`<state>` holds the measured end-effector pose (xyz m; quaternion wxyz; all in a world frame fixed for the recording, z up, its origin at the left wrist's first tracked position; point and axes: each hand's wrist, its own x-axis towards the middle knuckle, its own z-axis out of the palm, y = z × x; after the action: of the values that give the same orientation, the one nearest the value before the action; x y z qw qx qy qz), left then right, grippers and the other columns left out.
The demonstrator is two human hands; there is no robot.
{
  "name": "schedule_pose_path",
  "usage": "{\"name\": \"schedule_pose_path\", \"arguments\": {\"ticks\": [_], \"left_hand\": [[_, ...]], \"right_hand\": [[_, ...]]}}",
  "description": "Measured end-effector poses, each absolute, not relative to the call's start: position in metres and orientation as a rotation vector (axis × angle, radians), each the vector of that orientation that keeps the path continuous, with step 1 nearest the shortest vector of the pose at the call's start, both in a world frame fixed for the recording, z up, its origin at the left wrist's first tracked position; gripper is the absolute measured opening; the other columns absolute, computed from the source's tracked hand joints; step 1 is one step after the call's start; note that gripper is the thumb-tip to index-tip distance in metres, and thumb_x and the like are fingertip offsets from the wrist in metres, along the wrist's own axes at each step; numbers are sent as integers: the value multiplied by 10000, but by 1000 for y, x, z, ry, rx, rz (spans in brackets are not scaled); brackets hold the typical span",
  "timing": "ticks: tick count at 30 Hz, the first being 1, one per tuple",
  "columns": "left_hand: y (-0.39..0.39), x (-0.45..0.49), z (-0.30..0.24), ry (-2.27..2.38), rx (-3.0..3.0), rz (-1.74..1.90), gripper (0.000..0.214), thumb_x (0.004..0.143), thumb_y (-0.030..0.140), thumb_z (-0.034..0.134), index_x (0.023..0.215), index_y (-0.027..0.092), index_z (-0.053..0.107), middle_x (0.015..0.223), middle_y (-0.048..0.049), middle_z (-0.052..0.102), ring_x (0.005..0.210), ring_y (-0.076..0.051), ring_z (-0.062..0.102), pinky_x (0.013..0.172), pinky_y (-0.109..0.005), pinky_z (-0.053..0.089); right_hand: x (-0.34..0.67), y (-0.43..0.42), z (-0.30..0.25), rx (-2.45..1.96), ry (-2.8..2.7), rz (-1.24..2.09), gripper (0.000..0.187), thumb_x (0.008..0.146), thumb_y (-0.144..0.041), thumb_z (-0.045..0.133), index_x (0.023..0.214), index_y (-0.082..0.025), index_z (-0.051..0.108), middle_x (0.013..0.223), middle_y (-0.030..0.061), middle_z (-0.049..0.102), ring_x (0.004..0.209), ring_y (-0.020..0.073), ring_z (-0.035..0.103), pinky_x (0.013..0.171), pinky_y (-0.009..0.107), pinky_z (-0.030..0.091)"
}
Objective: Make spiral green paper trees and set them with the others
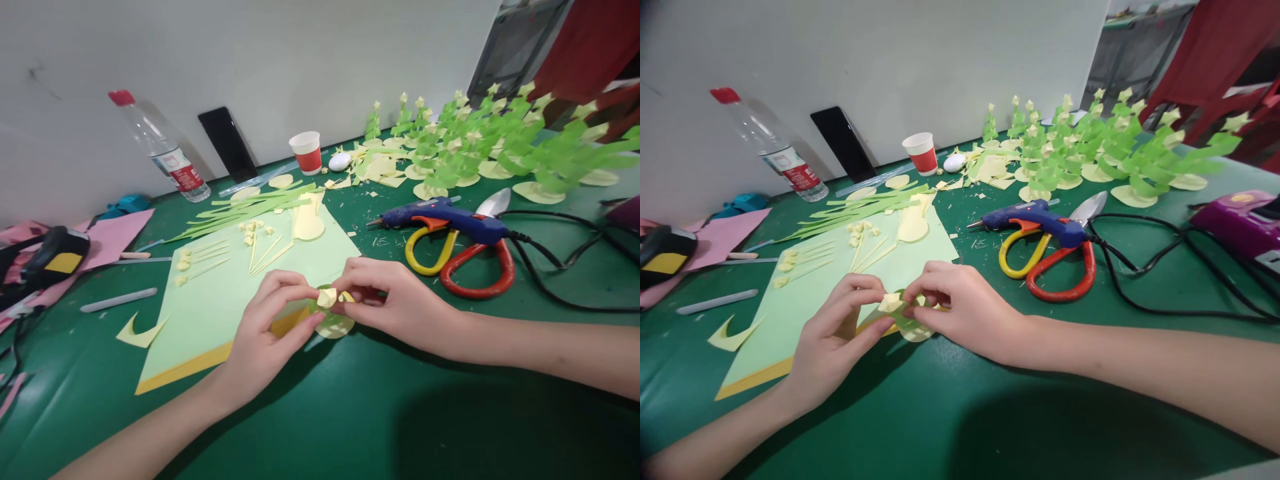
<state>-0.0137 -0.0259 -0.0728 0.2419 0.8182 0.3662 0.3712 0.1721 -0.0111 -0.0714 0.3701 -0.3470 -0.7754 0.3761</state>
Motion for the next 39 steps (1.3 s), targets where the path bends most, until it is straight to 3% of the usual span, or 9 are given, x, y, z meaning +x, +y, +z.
{"name": "schedule_pose_path", "arguments": {"ticks": [18,26,39], "left_hand": [[-27,-2,-72,1101,2160,1068,119,814,139,526,736,220,486,805,5,429,799,-149,461,737,-311,391],[-28,-1,-73,1108,2116,1063,143,802,121,527,724,224,468,866,4,403,879,-158,438,818,-344,365],[-28,-1,-73,1114,2173,1078,130,800,130,541,761,233,472,872,6,401,884,-157,425,801,-327,363]], "right_hand": [[171,-13,-71,-915,-1951,999,92,738,-93,523,708,-133,599,596,-35,447,511,44,386,442,149,295],[170,-15,-71,-962,-1917,1035,71,718,-93,546,707,-132,605,566,-43,456,494,45,374,430,151,295],[172,-15,-67,-925,-1972,980,118,720,-54,495,687,-130,579,562,-46,435,480,39,345,428,150,273]]}}
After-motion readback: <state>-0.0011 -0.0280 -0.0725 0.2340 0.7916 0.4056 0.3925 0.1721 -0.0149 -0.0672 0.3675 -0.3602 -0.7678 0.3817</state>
